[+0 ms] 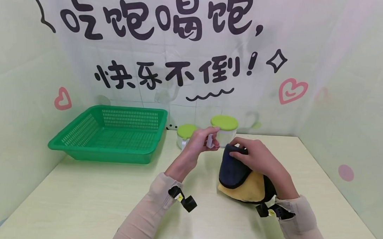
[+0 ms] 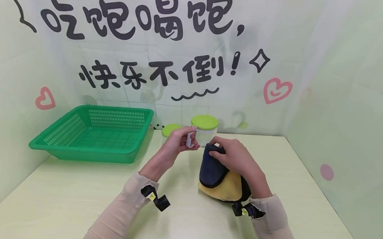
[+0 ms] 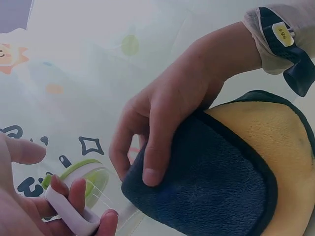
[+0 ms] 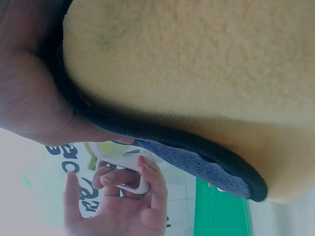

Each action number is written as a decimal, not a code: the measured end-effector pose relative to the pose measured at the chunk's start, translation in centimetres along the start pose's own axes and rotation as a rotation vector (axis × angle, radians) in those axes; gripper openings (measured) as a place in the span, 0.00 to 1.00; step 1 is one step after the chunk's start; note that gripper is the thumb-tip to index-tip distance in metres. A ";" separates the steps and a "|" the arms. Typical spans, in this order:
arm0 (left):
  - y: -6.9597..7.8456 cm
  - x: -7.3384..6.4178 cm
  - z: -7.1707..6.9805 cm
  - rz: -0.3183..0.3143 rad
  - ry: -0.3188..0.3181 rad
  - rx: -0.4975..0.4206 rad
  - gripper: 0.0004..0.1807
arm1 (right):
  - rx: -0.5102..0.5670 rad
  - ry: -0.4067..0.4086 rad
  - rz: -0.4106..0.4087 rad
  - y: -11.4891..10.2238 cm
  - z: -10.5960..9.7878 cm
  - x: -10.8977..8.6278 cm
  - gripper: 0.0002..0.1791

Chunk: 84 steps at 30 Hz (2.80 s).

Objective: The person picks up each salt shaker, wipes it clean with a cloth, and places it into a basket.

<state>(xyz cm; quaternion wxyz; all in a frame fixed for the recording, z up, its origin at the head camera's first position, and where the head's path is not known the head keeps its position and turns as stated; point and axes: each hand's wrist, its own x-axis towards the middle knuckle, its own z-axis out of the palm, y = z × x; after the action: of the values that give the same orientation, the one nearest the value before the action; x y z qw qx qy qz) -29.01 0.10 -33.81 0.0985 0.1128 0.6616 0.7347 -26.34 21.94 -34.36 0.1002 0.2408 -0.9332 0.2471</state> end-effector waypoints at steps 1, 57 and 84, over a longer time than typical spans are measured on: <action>0.0 0.0 0.0 0.001 0.001 0.002 0.20 | 0.003 -0.013 0.003 0.0 0.0 0.0 0.09; -0.7 1.1 -0.9 -0.023 0.131 0.050 0.21 | -0.026 0.026 -0.041 -0.6 -0.5 -0.1 0.10; -0.8 1.1 -1.1 -0.039 0.148 0.026 0.21 | -0.020 0.193 -0.093 -0.7 -0.4 0.0 0.11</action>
<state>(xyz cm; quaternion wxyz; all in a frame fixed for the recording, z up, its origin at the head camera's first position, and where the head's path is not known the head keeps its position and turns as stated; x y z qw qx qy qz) -30.41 -0.53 -34.65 0.0619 0.0466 0.6787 0.7303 -25.99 21.57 -33.70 0.2035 0.2580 -0.9094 0.2549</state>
